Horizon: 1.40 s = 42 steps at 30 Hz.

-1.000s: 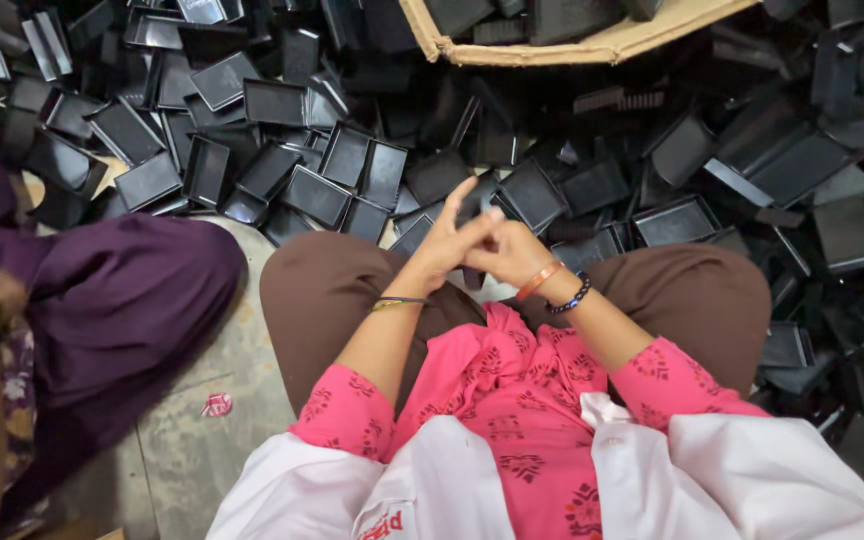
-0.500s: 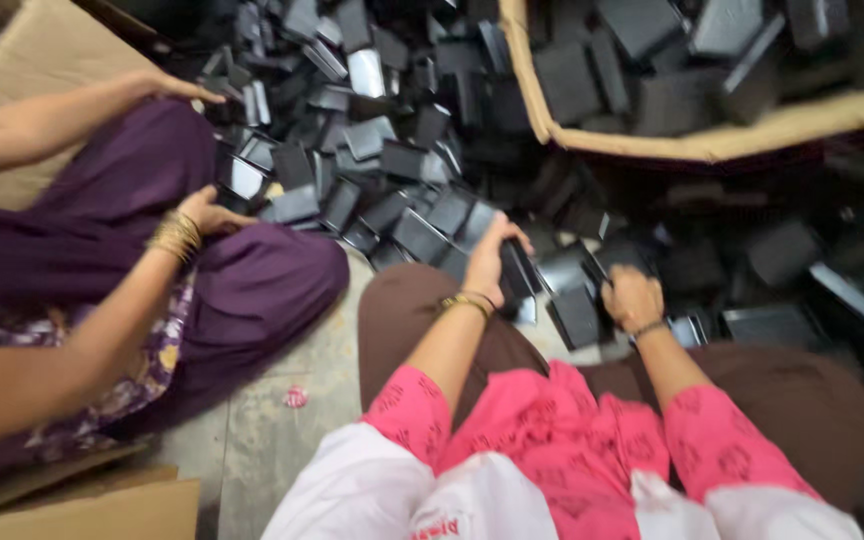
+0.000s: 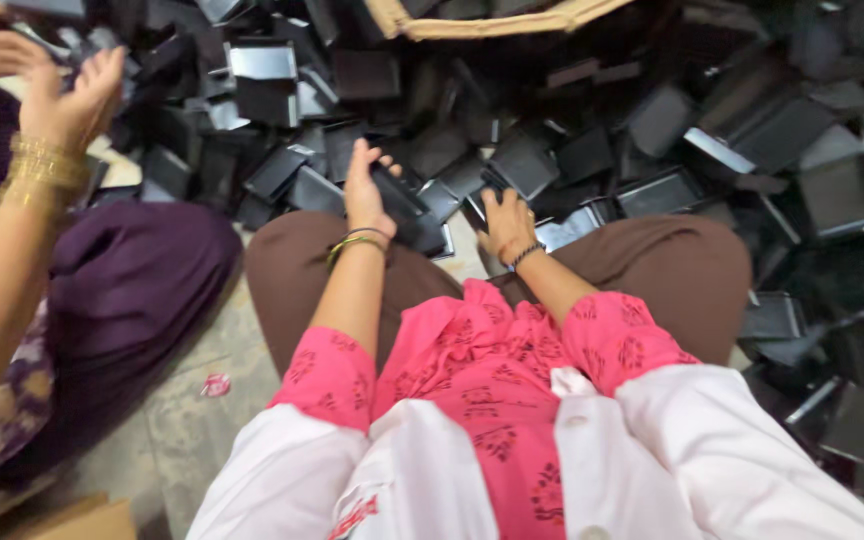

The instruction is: The person sits on the floor among a large pile of black plastic boxes, picks up individual boxes, turns them over in their hands, and tosses them into a cardboard box in front of them. Other people nearby sort the same boxes into their own containers.

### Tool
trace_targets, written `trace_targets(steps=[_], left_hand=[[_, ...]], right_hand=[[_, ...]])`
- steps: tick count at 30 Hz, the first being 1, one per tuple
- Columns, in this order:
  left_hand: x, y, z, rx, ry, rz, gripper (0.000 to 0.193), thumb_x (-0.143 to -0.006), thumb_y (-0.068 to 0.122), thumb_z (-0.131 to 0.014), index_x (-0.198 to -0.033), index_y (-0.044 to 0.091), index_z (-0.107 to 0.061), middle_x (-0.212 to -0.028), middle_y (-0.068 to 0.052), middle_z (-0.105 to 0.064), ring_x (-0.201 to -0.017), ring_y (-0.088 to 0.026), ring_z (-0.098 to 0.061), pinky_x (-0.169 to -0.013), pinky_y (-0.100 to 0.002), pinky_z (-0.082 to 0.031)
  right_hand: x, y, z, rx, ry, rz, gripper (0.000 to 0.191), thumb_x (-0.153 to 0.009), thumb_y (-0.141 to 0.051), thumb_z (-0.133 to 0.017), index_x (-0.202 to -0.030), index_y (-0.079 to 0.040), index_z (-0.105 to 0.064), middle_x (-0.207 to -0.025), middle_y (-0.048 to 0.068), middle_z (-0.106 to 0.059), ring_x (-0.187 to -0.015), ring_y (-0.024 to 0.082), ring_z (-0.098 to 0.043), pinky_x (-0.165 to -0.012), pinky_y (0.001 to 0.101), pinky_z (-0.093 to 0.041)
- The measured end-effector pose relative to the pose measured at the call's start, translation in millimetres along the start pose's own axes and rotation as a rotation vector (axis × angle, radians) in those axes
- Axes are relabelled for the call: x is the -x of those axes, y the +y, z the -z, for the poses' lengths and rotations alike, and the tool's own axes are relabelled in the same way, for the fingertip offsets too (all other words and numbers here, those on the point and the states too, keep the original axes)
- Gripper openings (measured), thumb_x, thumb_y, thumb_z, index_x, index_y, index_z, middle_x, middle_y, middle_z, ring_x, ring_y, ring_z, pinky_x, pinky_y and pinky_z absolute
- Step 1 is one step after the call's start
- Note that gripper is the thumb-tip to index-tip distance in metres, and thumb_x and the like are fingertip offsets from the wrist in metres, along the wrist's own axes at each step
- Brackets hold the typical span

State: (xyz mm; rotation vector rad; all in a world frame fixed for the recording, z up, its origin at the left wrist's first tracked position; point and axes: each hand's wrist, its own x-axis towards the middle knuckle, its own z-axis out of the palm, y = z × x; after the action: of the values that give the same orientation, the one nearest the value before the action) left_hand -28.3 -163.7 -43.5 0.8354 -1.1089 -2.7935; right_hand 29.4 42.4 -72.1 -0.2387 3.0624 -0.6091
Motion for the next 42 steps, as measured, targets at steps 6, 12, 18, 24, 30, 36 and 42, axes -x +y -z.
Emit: trace_targets(steps=[6,12,18,24,30,36,42], left_hand=[[-3,-3,5,-0.085,0.071,-0.013,0.048,-0.087,0.051,-0.073,-0.106,0.008,-0.066,-0.088,-0.006,-0.068,-0.078,-0.019,-0.066,-0.071,-0.032,-0.056],[-12,-11,-4,-0.077,0.087,-0.087,0.050,-0.089,0.052,-0.074,-0.107,0.006,-0.064,-0.088,-0.005,-0.066,-0.079,-0.018,-0.065,-0.075,-0.032,-0.057],[-2,-5,-7,-0.130,-0.068,-0.183,0.043,-0.100,0.050,-0.065,-0.086,0.009,-0.058,-0.078,-0.005,-0.057,-0.070,-0.016,-0.059,-0.066,-0.031,-0.049],[1,3,-8,-0.143,-0.053,-0.180,0.017,-0.093,0.023,-0.065,-0.092,0.007,-0.066,-0.082,-0.005,-0.064,-0.070,-0.017,-0.063,-0.070,-0.031,-0.053],[18,-31,-28,-0.734,-0.413,0.249,0.037,-0.101,0.048,-0.065,-0.104,0.012,-0.073,-0.097,0.003,-0.066,-0.087,-0.006,-0.058,-0.078,-0.027,-0.045],[47,-79,-49,-0.466,-0.493,0.064,0.034,-0.097,0.040,-0.078,-0.095,0.007,-0.070,-0.095,0.003,-0.069,-0.089,-0.008,-0.060,-0.081,-0.027,-0.047],[55,-69,-52,-0.482,-0.365,-0.133,0.044,-0.097,0.047,-0.072,-0.100,0.003,-0.073,-0.097,-0.003,-0.071,-0.089,-0.012,-0.063,-0.081,-0.030,-0.053]], right_hand=[[-51,44,84,-0.348,0.596,0.270,0.069,-0.081,-0.031,-0.086,-0.132,0.002,-0.052,-0.129,0.025,-0.057,-0.118,0.045,-0.058,-0.104,0.0483,-0.047],[-30,32,84,-0.031,0.370,0.309,0.016,-0.086,-0.016,-0.069,-0.091,-0.001,-0.067,-0.099,0.022,-0.065,-0.098,0.043,-0.060,-0.089,0.0522,-0.047],[-29,-4,-17,0.319,-0.081,0.243,0.012,-0.081,-0.014,-0.063,-0.085,-0.010,-0.073,-0.095,0.016,-0.073,-0.093,0.033,-0.071,-0.076,0.0455,-0.057],[-46,13,-9,0.056,-0.217,-0.083,0.041,-0.082,-0.020,-0.067,-0.123,-0.013,-0.069,-0.116,0.024,-0.069,-0.100,0.046,-0.069,-0.084,0.0561,-0.055],[-44,63,57,-1.485,-0.205,-0.450,0.031,-0.103,-0.018,-0.065,-0.126,0.002,-0.067,-0.109,0.007,-0.073,-0.093,0.017,-0.069,-0.077,0.0342,-0.054],[-1,47,87,-1.027,0.224,-0.169,0.048,-0.105,-0.022,-0.066,-0.145,0.003,-0.058,-0.121,0.013,-0.068,-0.103,0.018,-0.064,-0.087,0.0323,-0.053],[28,-1,99,-0.431,0.312,0.083,0.071,-0.081,-0.020,-0.086,-0.142,0.002,-0.058,-0.115,0.018,-0.068,-0.101,0.025,-0.064,-0.091,0.0337,-0.052]])
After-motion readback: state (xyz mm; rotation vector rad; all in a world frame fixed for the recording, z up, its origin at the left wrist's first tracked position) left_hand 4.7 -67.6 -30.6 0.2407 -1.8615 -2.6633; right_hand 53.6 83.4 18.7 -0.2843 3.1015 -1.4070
